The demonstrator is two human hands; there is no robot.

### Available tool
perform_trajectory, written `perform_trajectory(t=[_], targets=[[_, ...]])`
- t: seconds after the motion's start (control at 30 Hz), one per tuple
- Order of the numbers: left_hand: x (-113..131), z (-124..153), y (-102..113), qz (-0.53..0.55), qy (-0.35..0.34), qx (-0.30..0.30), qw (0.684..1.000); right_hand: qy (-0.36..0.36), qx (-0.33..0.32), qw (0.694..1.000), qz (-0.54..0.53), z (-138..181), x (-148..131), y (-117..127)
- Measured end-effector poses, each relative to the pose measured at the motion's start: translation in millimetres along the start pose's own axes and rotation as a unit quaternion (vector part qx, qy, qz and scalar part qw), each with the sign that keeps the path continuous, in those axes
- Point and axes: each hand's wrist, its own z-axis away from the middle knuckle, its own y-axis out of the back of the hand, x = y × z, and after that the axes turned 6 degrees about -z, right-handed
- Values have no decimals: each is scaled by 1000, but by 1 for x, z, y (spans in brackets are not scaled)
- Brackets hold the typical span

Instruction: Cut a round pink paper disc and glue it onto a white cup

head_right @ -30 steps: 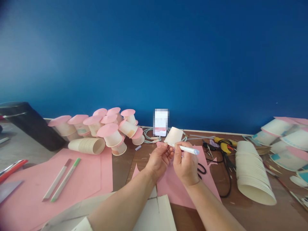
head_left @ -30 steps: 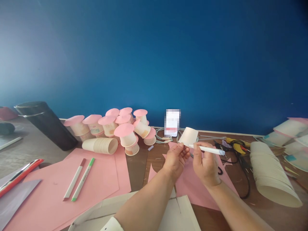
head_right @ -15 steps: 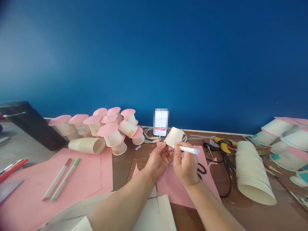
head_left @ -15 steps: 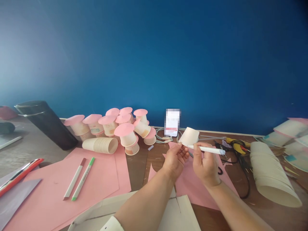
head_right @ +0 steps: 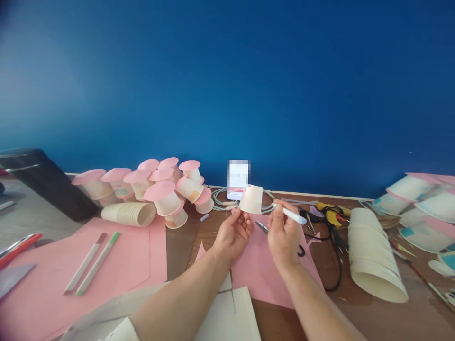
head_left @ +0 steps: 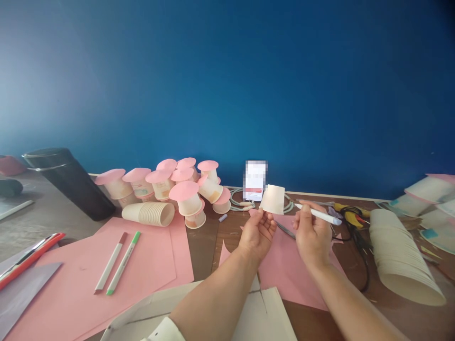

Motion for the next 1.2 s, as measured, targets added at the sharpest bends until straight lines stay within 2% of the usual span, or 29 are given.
perform_trajectory(t=[0.1, 0.2, 0.37, 0.53, 0.77, 0.93, 1.0, 1.03, 1.1, 1.17, 1.2], targets=[[0, 0, 0, 3, 8, -8, 1000, -197, 38, 976, -78, -9, 9, -2], [0, 2, 0, -14, 19, -19, 1000, -274, 28, 957, -94, -12, 15, -3], [-1, 4, -3, -63, 44, -30, 997, -317, -1, 937, -143, -10, 16, -6], [-4, 6, -3, -92, 32, -34, 995, -334, 9, 918, -214, -12, 16, -7], [-7, 8, -3, -166, 28, -98, 981, -322, 24, 926, -196, -9, 21, -8], [-7, 4, -1, -140, 6, -65, 988, -262, 25, 958, -119, -10, 20, -4], [-6, 3, 0, -120, -2, -51, 991, -192, 46, 978, -75, -11, 15, 1], [-6, 2, 0, -113, -7, -44, 993, -140, 54, 987, -49, -11, 12, 4], [-5, 2, -1, -105, -17, -34, 994, 43, 45, 997, 51, -9, 4, 9], [-5, 2, -2, -102, -24, -31, 994, 174, 1, 978, 111, -4, -2, 10], [-5, 2, -2, -103, -26, -34, 994, 212, -29, 969, 123, -1, -5, 10]])
